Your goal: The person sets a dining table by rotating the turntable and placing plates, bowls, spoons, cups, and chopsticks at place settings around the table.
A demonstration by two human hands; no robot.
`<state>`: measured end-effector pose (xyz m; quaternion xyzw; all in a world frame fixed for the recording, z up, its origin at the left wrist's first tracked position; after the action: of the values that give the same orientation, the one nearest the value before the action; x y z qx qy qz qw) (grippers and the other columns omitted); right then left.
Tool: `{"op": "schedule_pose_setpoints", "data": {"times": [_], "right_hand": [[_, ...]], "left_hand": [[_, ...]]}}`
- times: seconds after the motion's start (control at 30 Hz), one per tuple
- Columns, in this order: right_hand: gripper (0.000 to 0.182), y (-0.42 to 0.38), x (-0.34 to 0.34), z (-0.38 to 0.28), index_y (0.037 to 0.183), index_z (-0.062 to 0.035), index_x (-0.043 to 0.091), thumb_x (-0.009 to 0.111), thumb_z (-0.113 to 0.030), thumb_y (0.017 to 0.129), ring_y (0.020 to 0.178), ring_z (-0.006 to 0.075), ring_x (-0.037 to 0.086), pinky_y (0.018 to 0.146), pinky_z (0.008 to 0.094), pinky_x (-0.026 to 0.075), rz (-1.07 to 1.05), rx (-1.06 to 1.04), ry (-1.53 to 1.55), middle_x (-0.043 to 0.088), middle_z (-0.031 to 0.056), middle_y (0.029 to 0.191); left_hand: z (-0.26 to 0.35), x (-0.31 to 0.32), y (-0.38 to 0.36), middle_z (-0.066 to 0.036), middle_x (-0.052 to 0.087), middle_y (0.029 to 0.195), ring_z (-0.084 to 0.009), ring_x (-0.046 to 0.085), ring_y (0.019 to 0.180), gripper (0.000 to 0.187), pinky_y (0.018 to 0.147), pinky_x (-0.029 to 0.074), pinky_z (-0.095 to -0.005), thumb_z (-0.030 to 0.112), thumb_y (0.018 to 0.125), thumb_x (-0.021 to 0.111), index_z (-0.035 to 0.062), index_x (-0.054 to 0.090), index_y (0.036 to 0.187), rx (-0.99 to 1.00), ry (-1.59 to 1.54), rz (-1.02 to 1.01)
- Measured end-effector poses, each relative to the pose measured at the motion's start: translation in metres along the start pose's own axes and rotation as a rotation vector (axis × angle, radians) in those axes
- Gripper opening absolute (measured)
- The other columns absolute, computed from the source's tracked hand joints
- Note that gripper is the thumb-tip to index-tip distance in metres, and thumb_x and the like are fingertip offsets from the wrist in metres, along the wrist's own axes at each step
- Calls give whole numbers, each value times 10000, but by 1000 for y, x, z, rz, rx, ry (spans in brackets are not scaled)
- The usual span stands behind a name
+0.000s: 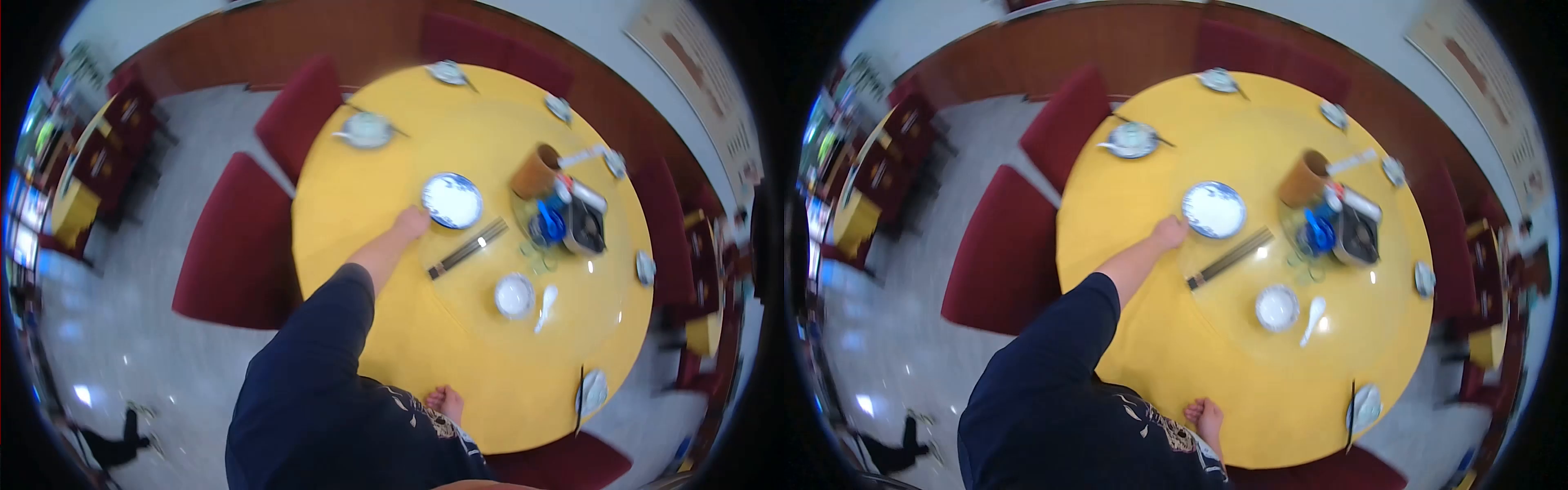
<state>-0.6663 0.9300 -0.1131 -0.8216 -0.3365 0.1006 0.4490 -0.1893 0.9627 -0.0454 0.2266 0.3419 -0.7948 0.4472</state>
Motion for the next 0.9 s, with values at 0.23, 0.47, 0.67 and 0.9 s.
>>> {"op": "schedule_pose_setpoints", "data": {"times": [0.23, 0.47, 0.67, 0.9], "right_hand": [[248, 14, 58, -24, 889, -17, 526, 449, -250, 857, 485, 119, 499, 438, 234, 412, -282, 8, -515, 569, 86, 693], [232, -2, 223, -6, 941, -14, 532, 466, -219, 853, 523, 110, 508, 477, 231, 429, -603, -112, -819, 561, 67, 747], [206, -76, 382, 41, 976, -36, 527, 473, -193, 854, 575, 117, 542, 546, 232, 459, -836, -265, -799, 569, 69, 776], [80, -206, 571, 45, 866, -36, 520, 521, -109, 832, 578, 78, 517, 558, 196, 434, -1069, -697, -644, 549, 31, 737]], "left_hand": [[-89, -9, -172, -48, 523, 629, -105, 492, 490, 282, 471, 420, -233, 296, 869, 434, 24, 505, 897, 27, -826, -30], [-316, -18, -423, -69, 591, 657, -175, 580, 575, 311, 550, 460, -313, 333, 822, 456, 36, 544, 805, -444, -495, 124], [-559, 29, -586, -147, 599, 891, -273, 574, 849, 346, 731, 444, -367, 326, 762, 489, 59, 602, 950, -951, -52, -102], [-694, -49, -624, -154, 619, 739, -253, 602, 684, 268, 626, 473, -364, 247, 720, 469, 25, 612, 768, -1043, -435, 365]]}}
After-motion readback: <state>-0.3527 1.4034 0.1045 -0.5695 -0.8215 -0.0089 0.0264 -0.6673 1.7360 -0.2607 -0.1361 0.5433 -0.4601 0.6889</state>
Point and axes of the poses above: each hand's wrist, its own y-axis towards the middle knuckle, its own x-axis out of the palm, z = x × y, the point moved 7 cm from there along y, towards the middle knuckle
